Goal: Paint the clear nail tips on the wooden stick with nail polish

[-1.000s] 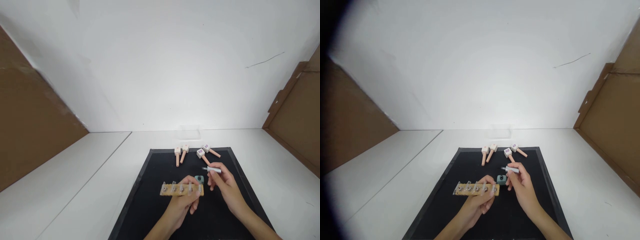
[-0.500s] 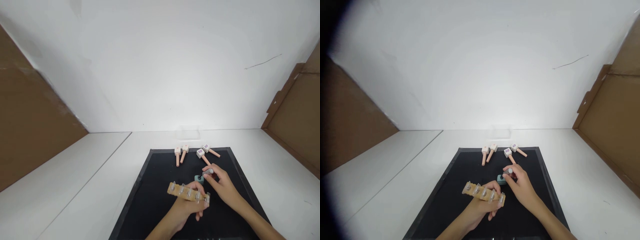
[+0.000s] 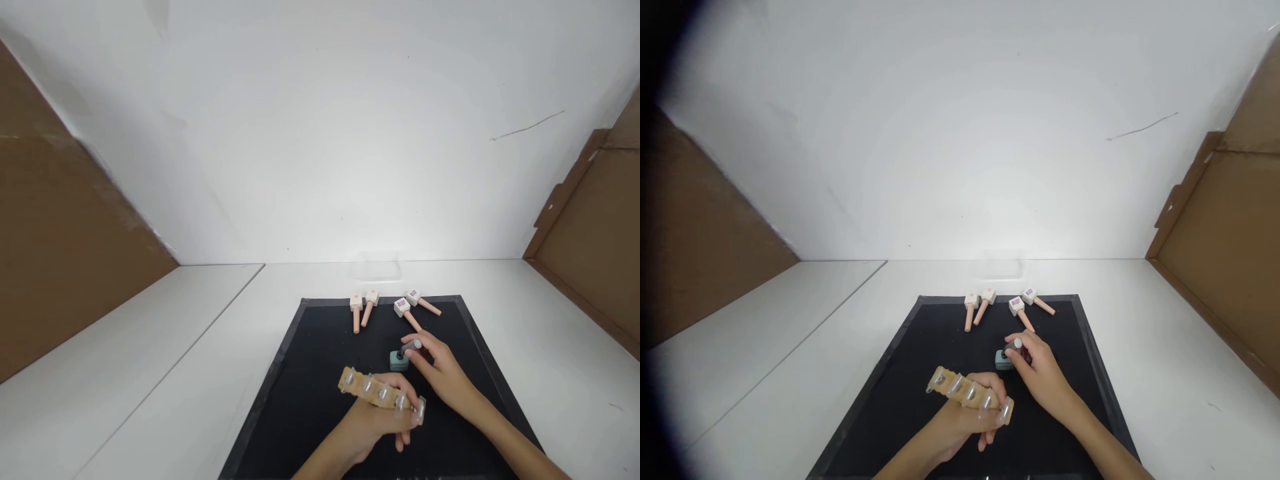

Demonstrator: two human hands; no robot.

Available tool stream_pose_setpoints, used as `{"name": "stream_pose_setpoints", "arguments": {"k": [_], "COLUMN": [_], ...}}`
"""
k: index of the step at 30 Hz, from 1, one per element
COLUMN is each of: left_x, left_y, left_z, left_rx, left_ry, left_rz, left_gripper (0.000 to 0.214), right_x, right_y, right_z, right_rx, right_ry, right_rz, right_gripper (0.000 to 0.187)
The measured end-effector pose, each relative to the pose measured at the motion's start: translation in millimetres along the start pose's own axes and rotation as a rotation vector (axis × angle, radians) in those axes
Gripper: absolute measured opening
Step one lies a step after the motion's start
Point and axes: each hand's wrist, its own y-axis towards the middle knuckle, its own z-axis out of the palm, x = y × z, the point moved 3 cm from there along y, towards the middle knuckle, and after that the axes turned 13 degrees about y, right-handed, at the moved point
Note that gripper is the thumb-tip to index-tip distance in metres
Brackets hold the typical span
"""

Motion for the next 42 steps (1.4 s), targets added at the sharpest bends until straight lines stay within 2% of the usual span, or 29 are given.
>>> {"name": "stream_pose_setpoints", "arguments": {"k": [7,13,17,21,24,28,31,38,42], "left_x": [-3.9,-5.4,-4.5,-5.6,-7.1,-9.3,-11.7,-14.9,-14.0], "left_y": [-1.5,-0.1,1.3,-0.4,-1.8,-1.5,-1.0,0.5,0.2], "left_z": [0.8,-1.8,-2.6,-3.8,-6.1,-8.8,-9.0,-8.0,-8.5], "left_rx": [-0.008,-0.043,-0.06,-0.085,-0.112,-0.128,-0.132,-0.126,-0.123], "left_ry": [0.009,0.001,-0.026,-0.071,-0.1,-0.104,-0.111,-0.125,-0.116], "left_rz": [0.002,0.01,0.012,0.031,0.033,0.019,0.007,0.009,0.002], "left_gripper": [0.036,0.036,0.038,0.032,0.032,0.036,0.037,0.038,0.039], "right_x": [1.9,7.5,8.8,13.0,20.0,29.7,32.8,26.1,26.0], "right_y": [0.1,1.1,2.5,0.6,-3.4,-8.2,-10.2,-13.1,-13.1], "right_z": [3.1,-5.6,-12.5,-16.5,-17.0,-14.5,-12.7,-9.1,-9.6], "right_rx": [0.058,-0.08,-0.154,-0.173,-0.179,-0.131,-0.061,0.126,0.168], "right_ry": [0.01,0.075,0.243,0.444,0.598,0.755,0.783,0.705,0.642], "right_rz": [-0.015,-0.027,0.01,0.097,0.112,0.117,0.104,0.027,-0.003], "right_gripper": [0.017,0.017,0.023,0.034,0.036,0.034,0.032,0.028,0.025]}}
